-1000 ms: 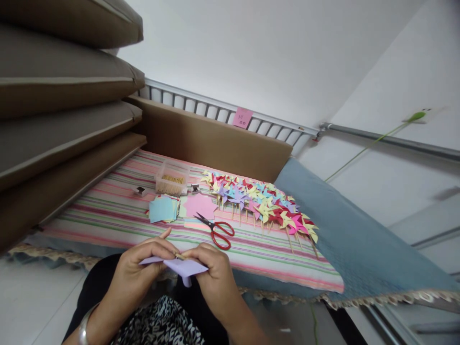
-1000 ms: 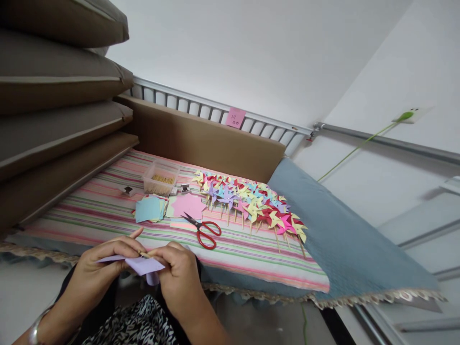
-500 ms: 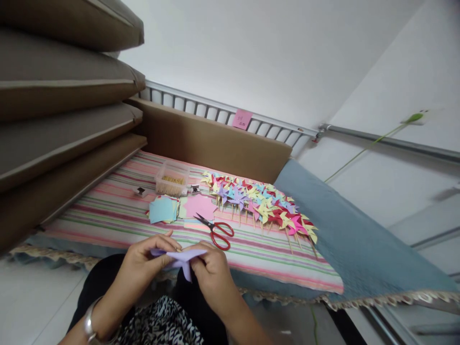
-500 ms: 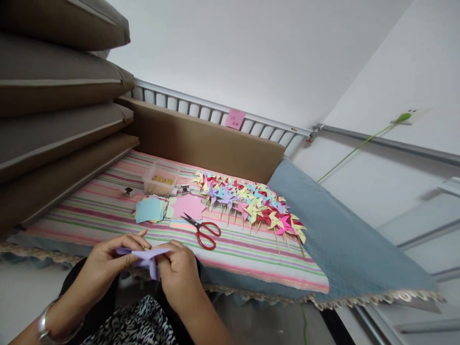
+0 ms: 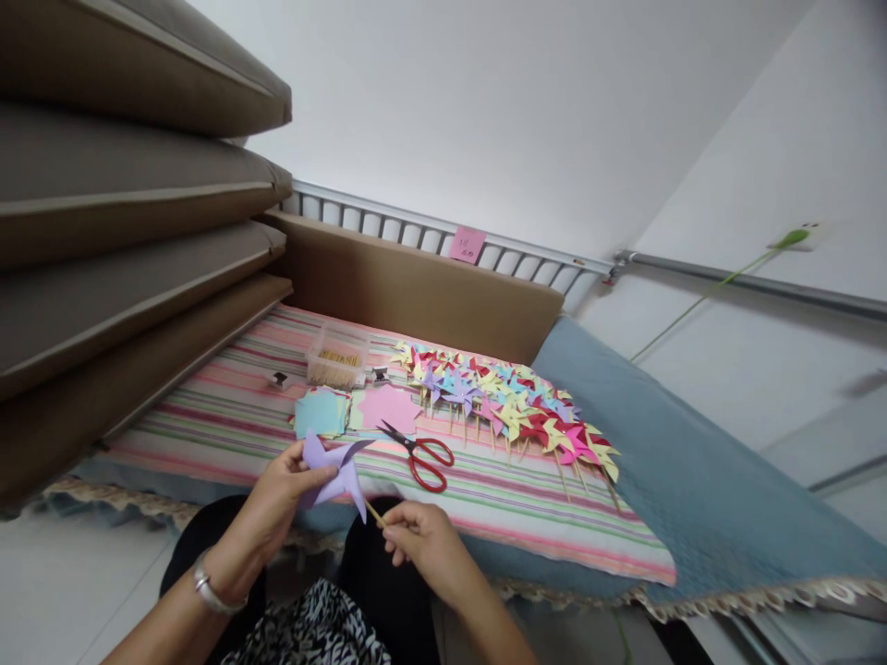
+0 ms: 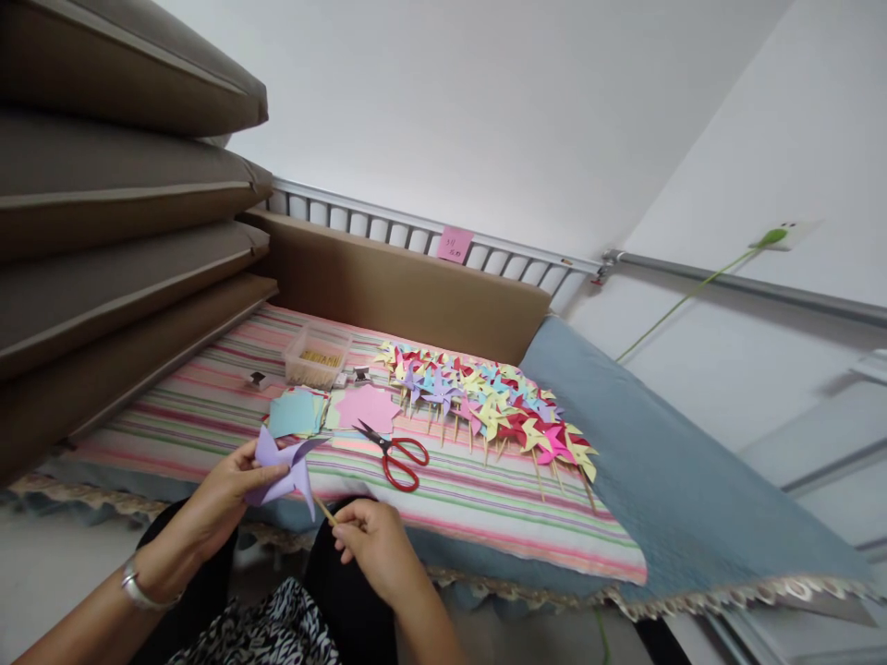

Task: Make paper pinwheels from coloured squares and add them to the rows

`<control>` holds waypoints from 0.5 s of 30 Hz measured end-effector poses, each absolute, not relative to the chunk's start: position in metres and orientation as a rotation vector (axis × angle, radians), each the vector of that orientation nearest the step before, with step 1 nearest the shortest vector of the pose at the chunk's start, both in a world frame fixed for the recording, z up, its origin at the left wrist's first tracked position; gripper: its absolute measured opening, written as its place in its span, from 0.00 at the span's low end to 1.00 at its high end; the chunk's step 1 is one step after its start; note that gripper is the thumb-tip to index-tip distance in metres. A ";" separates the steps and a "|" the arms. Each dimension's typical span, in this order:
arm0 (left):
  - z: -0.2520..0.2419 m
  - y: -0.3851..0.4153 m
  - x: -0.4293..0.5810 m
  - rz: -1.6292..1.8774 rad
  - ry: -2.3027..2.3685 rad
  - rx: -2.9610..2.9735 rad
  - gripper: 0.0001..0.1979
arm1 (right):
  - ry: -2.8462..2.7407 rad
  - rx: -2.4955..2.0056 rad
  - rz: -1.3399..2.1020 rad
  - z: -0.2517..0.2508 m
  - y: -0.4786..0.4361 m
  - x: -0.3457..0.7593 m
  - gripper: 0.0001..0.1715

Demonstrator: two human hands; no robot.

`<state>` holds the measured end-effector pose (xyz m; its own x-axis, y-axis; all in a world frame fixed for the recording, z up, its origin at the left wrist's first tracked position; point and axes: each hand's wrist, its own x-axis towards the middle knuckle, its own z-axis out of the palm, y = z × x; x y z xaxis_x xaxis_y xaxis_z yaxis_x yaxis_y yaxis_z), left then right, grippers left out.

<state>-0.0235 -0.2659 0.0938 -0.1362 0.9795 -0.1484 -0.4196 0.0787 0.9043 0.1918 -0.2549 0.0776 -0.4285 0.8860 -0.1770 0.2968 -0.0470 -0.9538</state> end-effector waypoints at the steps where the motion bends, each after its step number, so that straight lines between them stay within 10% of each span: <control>1: 0.092 -0.265 -0.022 1.410 1.042 0.729 0.22 | -1.711 -1.263 1.497 0.075 -0.256 0.192 0.07; 15: 0.096 -0.265 -0.013 1.384 1.080 0.726 0.21 | -1.599 -1.334 1.422 0.048 -0.260 0.188 0.06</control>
<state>-0.0130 -0.2647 0.0959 -0.1299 0.9770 -0.1692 -0.4022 0.1041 0.9096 0.1878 -0.2596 0.0477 -0.3062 0.9362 -0.1726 0.2812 -0.0842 -0.9559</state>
